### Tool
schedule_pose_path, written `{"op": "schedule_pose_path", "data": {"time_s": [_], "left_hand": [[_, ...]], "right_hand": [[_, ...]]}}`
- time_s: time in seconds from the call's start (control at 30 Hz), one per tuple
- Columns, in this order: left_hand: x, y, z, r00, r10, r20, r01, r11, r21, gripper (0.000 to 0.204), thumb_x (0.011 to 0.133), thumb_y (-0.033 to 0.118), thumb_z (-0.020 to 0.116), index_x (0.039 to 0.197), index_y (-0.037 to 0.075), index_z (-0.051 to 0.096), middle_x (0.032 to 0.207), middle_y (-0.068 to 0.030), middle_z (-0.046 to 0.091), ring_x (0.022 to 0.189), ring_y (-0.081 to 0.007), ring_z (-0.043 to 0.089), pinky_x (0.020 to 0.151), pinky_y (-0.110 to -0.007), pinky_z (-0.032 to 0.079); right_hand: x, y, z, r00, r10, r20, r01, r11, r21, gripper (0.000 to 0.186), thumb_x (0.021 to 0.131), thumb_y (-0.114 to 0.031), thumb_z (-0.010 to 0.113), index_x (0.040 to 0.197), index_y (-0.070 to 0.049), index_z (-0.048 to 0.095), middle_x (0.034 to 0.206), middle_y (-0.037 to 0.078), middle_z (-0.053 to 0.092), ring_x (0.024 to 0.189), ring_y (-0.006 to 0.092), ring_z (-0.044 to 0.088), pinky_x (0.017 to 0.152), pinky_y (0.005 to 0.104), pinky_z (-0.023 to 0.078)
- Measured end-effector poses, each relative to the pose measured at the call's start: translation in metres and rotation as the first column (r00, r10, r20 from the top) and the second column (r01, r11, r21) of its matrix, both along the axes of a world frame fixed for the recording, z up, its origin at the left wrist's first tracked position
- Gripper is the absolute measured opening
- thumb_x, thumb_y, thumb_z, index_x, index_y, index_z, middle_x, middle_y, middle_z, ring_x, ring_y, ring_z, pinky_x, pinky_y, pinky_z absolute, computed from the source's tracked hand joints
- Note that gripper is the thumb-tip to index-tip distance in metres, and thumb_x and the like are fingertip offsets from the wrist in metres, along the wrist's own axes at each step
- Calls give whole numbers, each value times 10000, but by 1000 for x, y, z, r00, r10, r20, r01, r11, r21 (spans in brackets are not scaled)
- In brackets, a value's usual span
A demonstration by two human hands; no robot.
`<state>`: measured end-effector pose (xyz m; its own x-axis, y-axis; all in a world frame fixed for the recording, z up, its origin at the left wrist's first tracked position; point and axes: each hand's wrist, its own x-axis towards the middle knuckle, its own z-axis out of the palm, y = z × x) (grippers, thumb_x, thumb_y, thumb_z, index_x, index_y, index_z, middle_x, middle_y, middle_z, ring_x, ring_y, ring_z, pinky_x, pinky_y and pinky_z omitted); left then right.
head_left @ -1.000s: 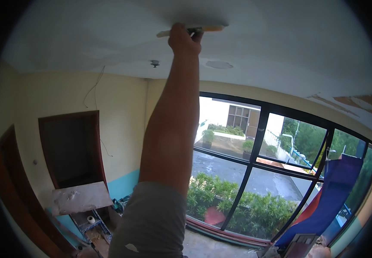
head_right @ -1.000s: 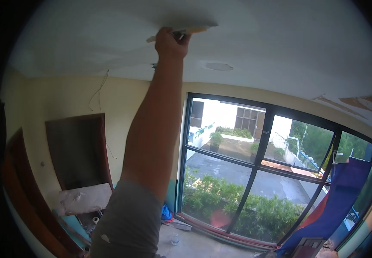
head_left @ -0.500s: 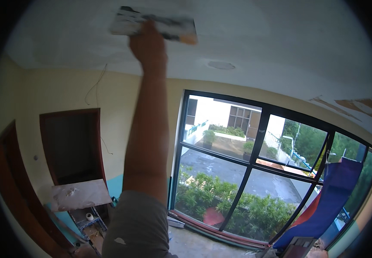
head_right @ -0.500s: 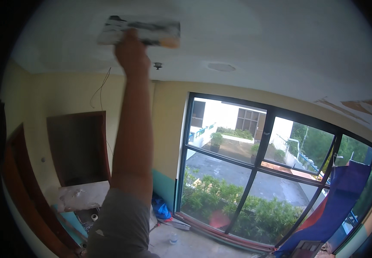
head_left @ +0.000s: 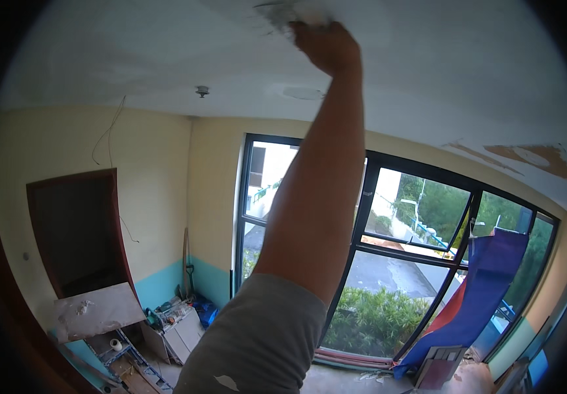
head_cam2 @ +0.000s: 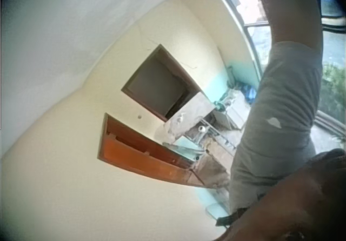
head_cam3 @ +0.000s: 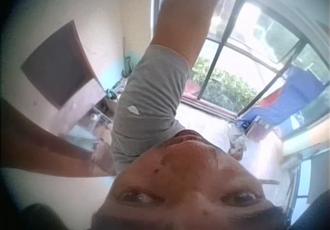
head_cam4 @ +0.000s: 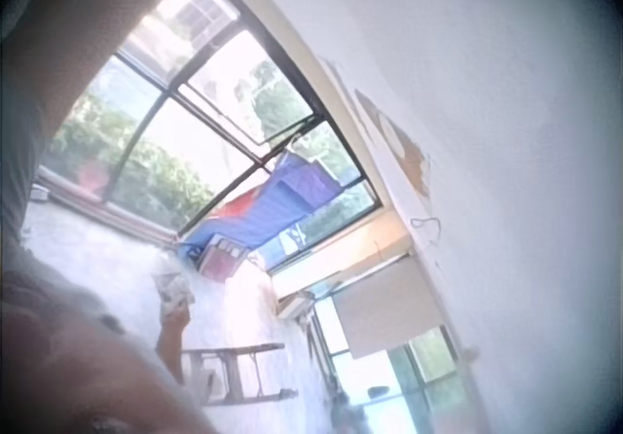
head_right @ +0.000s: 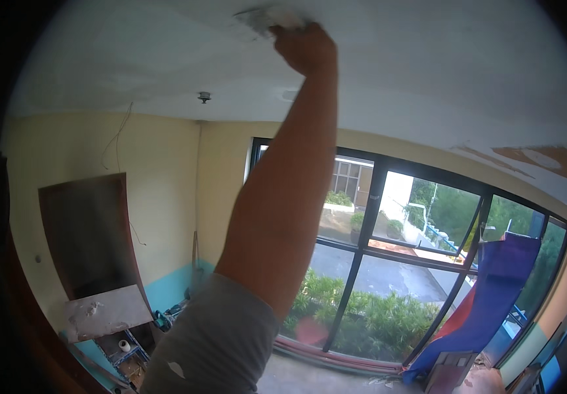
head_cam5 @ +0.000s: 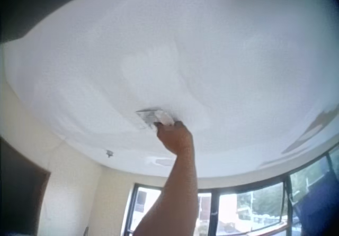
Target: The person applies joint compound to holes and seams on a ceiling using two putty knives. They scoop compound from a hawk, smooth it over several areas of the ceiling, and then return to the hawk to collect more compound.
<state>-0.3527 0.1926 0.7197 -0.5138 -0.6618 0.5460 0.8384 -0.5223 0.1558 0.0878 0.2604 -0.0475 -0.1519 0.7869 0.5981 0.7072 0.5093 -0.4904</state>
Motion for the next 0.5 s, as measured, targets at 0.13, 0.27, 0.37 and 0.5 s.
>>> {"op": "schedule_pose_path", "data": {"time_s": [0.13,0.27,0.37,0.5], "left_hand": [[30,19,-55,986,36,-163,-55,992,-113,511,791,122,552,1233,-115,449,1066,-267,581,968,-391,607,865,-437,486],[-16,8,-78,929,-350,-121,340,935,-96,359,826,152,572,1102,-72,520,975,-227,625,901,-381,625,853,-429,487],[-91,-22,-68,739,634,-230,-553,374,-744,423,832,237,642,1120,-53,535,918,-185,636,845,-338,649,849,-394,504],[-159,-71,-24,856,-301,-420,155,925,-347,351,898,230,584,1175,30,504,1124,-144,543,1068,-280,560,891,-444,516]], "right_hand": [[5,-2,1,1000,-16,19,16,1000,-7,376,875,-369,557,1114,-81,591,985,154,660,870,342,629,725,398,522],[7,-5,-3,999,-6,32,6,1000,3,374,877,-364,551,1116,-79,591,984,158,658,868,345,629,725,401,521],[8,-6,-2,999,-6,42,6,1000,9,373,878,-360,547,1118,-77,591,984,161,657,867,347,629,725,403,521],[-2,8,1,997,76,35,-77,996,39,372,880,-355,542,1120,-74,591,983,165,656,865,349,629,725,406,521]]}}
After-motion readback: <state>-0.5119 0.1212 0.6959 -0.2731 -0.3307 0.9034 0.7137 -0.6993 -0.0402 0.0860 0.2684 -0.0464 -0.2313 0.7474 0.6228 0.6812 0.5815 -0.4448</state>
